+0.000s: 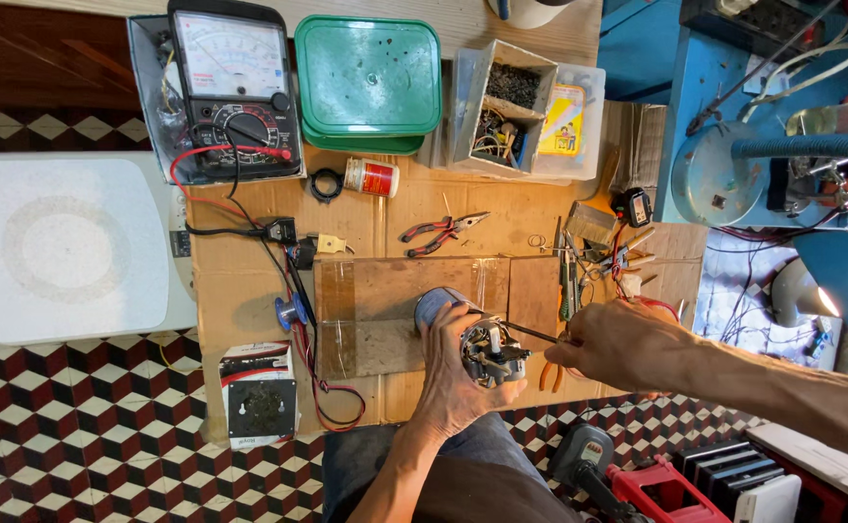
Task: The person disassembles a small electric motor on a workbench, removes the rotor, and uses a screwdriver and pliers to manipulate internal components. They then open a new capacitor package, remove the capacitor, and connect its wires to the motor assembly while using a multimeter to test continuity.
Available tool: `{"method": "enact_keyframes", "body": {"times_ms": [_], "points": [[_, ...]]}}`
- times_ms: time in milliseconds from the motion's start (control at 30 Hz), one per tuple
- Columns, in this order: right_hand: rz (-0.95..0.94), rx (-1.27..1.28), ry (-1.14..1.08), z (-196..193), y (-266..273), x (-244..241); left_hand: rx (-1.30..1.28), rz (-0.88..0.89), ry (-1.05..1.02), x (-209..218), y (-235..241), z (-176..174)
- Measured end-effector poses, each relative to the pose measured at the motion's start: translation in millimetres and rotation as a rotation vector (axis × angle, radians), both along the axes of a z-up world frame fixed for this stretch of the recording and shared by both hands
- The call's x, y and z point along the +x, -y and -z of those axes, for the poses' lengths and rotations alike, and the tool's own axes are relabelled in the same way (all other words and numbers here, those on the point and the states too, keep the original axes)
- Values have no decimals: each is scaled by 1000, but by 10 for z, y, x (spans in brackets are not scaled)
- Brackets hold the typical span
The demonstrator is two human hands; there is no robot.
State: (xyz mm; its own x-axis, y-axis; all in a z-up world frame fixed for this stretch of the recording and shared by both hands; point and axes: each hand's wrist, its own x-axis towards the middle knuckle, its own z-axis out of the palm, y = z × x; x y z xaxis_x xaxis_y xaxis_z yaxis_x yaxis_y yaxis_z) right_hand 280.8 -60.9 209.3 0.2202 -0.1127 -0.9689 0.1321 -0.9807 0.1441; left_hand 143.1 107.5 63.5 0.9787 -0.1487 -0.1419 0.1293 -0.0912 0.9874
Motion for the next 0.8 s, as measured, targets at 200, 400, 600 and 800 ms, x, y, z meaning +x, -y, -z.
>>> {"method": "enact_keyframes", "body": {"times_ms": [200,400,600,800], "points": [[1029,-161,-101,-85,27,88,10,-48,2,9,-20,-9],[974,-221,-138,-98,-71,98,-15,-8,-105,-4,13,41],[912,-182,-160,-92,-78,170,-56,33,-166,-12,22,77],[404,-241,-209,-77,-165,131,-34,-1,-115,7,10,66]]}}
